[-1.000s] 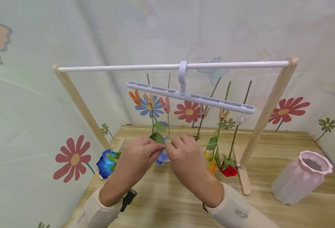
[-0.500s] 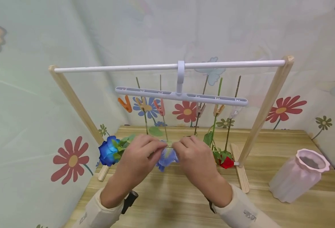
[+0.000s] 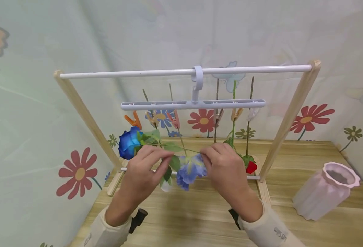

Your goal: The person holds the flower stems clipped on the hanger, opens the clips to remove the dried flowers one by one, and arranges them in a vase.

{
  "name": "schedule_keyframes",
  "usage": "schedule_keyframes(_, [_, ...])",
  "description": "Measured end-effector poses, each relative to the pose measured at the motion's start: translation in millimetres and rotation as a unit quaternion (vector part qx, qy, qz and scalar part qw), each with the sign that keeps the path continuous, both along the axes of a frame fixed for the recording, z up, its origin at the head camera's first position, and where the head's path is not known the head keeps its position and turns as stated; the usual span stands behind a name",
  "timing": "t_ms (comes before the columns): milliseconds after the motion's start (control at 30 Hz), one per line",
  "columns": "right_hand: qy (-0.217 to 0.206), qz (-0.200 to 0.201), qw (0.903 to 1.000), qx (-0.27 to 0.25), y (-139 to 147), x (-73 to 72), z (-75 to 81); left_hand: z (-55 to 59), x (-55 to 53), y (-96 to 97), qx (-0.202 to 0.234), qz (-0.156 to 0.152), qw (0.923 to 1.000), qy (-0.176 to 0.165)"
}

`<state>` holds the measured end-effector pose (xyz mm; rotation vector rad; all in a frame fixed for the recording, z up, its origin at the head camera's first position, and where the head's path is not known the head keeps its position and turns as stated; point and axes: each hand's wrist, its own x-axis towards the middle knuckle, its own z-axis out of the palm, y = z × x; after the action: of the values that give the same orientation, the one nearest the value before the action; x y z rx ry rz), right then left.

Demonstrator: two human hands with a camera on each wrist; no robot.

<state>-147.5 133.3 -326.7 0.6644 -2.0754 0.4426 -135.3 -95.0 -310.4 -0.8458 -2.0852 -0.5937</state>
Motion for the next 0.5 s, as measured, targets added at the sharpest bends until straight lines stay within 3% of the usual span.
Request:
schedule_keyframes(233, [-0.02, -0.025, 0.9987, -0.039, 12.2, -0.3, -1.3, -11.9, -9.6, -3.1, 0.02, 0.079, 0.9941, -0.071])
schedule_keyframes(500, [-0.035, -0.057, 0.9935, -0.093, 31.6, 1.9, -1.9, -24.3, -24.8, -9.9, 0.094, 0.146, 0.9745, -0.143])
